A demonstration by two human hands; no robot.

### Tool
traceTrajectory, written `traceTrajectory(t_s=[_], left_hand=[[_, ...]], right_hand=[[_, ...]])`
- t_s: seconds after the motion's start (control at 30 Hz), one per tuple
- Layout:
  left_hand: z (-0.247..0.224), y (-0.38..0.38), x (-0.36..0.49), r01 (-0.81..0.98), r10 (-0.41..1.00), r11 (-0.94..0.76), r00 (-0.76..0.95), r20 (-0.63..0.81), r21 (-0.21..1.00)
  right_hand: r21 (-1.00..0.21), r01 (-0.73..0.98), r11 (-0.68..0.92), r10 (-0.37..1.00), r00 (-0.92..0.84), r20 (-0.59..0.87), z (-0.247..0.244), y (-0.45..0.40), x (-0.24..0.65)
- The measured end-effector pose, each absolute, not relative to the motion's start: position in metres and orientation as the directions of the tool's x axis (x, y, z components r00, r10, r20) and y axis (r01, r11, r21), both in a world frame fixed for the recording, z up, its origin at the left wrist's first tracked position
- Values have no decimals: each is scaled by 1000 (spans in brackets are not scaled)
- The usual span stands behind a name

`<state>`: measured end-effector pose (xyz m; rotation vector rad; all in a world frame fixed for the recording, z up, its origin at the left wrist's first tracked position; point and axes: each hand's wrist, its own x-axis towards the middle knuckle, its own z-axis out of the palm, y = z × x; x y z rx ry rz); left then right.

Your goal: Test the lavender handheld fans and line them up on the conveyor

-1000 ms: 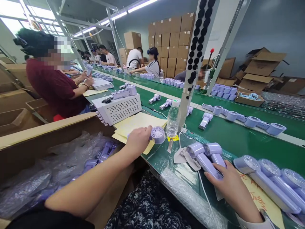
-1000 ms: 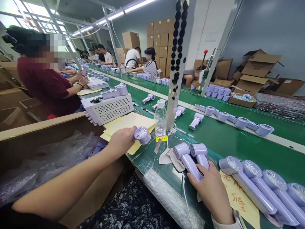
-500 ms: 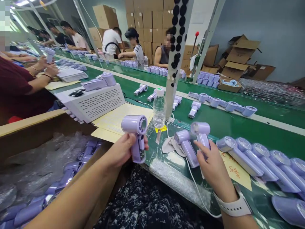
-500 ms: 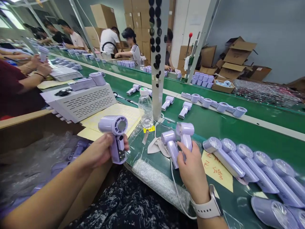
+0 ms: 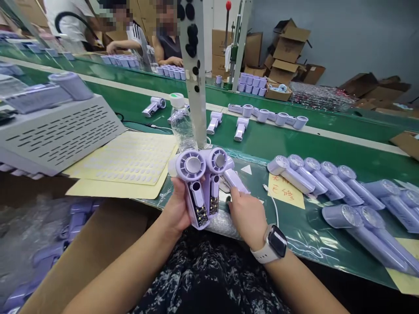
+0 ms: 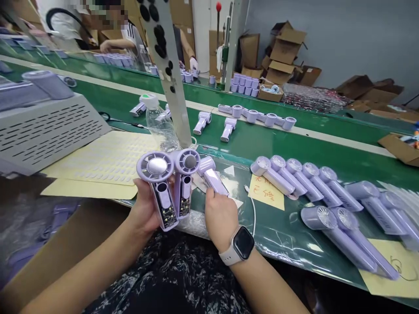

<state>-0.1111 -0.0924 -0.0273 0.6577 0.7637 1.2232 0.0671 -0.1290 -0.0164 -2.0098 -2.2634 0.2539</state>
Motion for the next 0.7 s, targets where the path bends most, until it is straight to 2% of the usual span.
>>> traceTrajectory(t_s=[0.1, 0.17, 0.27, 0.33, 0.43, 0.47, 0.53, 0.6, 0.63, 0.7], left_hand=[[-16, -91, -124, -503, 995, 101, 33, -97, 858], [-7, -89, -133, -468, 998, 25, -43, -51, 883], [1, -87, -143, -477, 993, -30, -117, -29, 878], [2, -87, -142, -495, 994, 2, -92, -54, 869], [1, -86, -131, -487, 996, 75, -2, -87, 870], [1, -85, -125, -482, 996, 87, 18, -89, 872], [1, -83, -114, -496, 997, 80, 34, -73, 865], [2, -81, -104, -551, 999, 48, 36, -34, 833], [3, -80, -99, -590, 999, 33, 40, -12, 807], [5, -79, -92, -668, 998, 24, 63, 24, 744]], right_hand=[[-193, 967, 168, 984, -176, -27, -16, -132, 63], [-265, 945, 191, 978, -205, -24, -14, -135, 73], [-362, 931, 44, 998, -29, 47, -13, -128, 105], [-342, 935, -94, 986, 135, 99, -17, -117, 127], [-337, 935, -113, 986, 149, 81, -25, -109, 142], [-376, 922, -90, 991, 120, 57, -26, -111, 142], [-582, 811, -55, 998, 51, -24, -22, -123, 133], [-832, 550, -76, 992, -45, -120, -11, -140, 119], [-910, 401, -105, 981, -106, -160, -5, -147, 111], [-968, 195, -159, 952, -229, -203, 6, -158, 94]])
